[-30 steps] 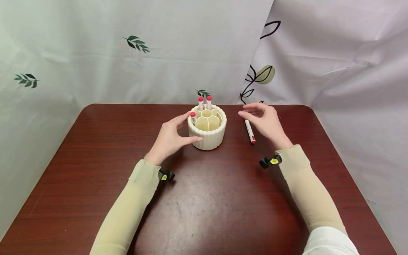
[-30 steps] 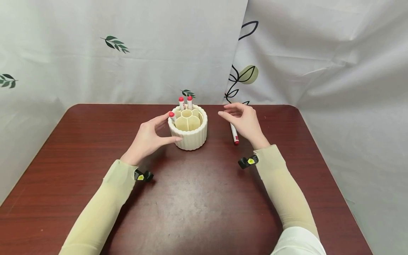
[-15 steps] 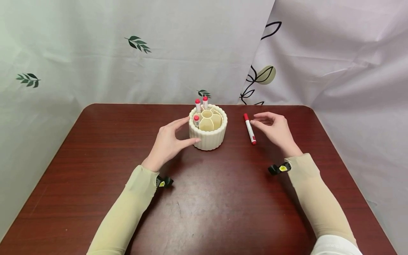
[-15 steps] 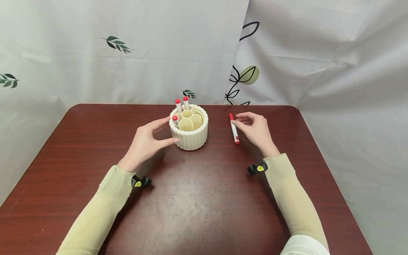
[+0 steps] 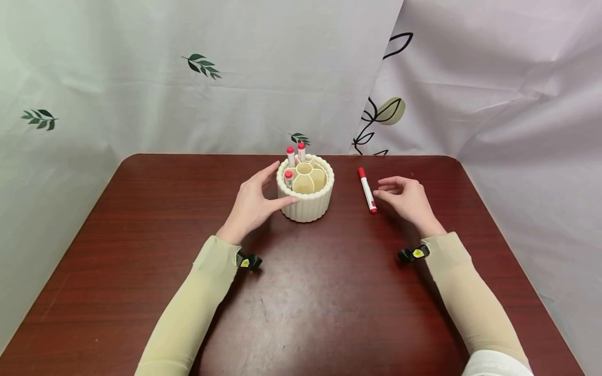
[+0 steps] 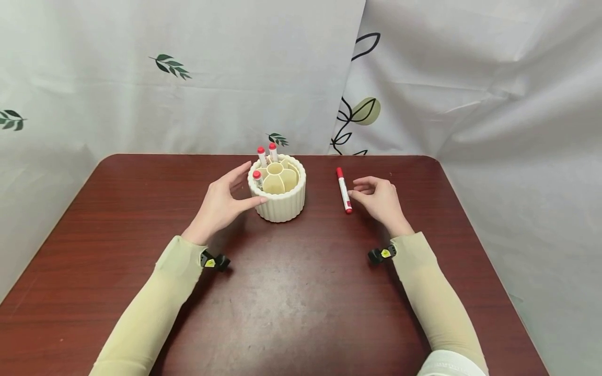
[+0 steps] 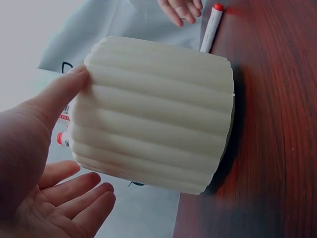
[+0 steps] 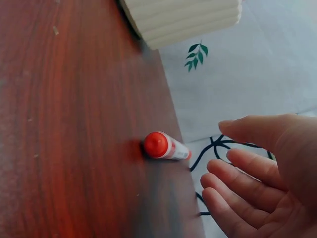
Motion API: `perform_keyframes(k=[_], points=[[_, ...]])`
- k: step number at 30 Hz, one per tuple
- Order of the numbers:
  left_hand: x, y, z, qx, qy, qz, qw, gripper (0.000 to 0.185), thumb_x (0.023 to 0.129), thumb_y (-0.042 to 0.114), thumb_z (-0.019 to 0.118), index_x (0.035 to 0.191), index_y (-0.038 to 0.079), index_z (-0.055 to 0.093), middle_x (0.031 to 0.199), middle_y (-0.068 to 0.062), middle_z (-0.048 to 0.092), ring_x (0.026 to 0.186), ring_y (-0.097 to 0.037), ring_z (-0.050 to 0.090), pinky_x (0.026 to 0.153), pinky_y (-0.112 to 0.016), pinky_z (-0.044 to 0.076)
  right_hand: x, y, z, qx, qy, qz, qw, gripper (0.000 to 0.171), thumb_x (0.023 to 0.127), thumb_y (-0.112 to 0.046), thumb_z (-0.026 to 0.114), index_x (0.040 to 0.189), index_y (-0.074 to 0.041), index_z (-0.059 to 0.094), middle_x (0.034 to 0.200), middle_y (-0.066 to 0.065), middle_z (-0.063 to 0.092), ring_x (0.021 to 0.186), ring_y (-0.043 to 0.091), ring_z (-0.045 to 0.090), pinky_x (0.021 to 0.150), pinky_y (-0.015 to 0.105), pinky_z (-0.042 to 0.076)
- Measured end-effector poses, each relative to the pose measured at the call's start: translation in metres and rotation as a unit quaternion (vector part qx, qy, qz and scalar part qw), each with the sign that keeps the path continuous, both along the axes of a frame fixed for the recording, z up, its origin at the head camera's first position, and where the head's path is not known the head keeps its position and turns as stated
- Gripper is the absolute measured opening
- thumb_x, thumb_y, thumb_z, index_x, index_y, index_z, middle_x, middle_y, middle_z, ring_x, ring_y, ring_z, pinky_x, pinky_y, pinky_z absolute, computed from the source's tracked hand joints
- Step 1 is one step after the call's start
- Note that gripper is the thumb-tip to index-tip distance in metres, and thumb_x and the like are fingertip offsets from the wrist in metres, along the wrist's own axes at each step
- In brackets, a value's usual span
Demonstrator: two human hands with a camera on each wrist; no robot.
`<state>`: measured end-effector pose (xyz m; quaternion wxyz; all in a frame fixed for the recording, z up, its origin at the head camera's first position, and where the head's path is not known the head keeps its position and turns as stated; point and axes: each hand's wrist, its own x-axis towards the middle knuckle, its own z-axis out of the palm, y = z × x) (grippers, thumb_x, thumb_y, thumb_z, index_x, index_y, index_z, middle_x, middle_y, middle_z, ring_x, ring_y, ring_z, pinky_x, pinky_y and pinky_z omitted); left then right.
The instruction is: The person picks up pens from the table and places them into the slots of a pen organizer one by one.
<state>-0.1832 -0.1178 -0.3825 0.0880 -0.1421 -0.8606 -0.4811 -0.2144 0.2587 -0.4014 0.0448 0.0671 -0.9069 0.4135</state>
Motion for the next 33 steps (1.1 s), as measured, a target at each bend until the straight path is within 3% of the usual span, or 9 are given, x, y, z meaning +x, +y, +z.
perform_keyframes(k=[14, 22, 33], points=[[-0.012, 0.003, 0.000, 0.008, -0.021, -0.027, 0.9994, 0.105, 0.072, 0.044, 0.093, 0.158, 0.015, 0.039, 0.154, 0.004, 0.046, 0.132, -0.013, 0.052, 0.109, -0.034, 0.043, -0.001, -0.009, -0.012, 0.030, -0.043, 0.004, 0.999, 0.031, 0.089, -0.013, 0.080, 0.117, -0.001, 0.073, 0.094, 0.012, 0.075, 0.082, 0.021, 0.072, 0.066, 0.018, 0.050], [-0.015, 0.004, -0.004, 0.043, -0.042, -0.044, 0.9972, 0.104, 0.072, 0.042, 0.094, 0.157, 0.016, 0.042, 0.149, 0.008, 0.052, 0.127, -0.009, 0.056, 0.109, -0.033, 0.042, -0.001, -0.018, -0.017, 0.036, -0.049, 0.002, 0.998, 0.036, 0.084, -0.016, 0.086, 0.113, -0.001, 0.073, 0.081, 0.006, 0.074, 0.066, 0.014, 0.067, 0.057, 0.022, 0.048], [-0.017, 0.002, -0.004, 0.047, -0.060, -0.042, 0.9962, 0.104, 0.070, 0.047, 0.094, 0.156, 0.017, 0.043, 0.149, 0.009, 0.051, 0.130, -0.009, 0.054, 0.109, -0.033, 0.043, -0.001, -0.022, -0.017, 0.081, -0.059, -0.034, 0.994, 0.028, 0.082, -0.024, 0.086, 0.100, -0.004, 0.078, 0.075, 0.003, 0.071, 0.068, 0.019, 0.061, 0.060, 0.032, 0.045]])
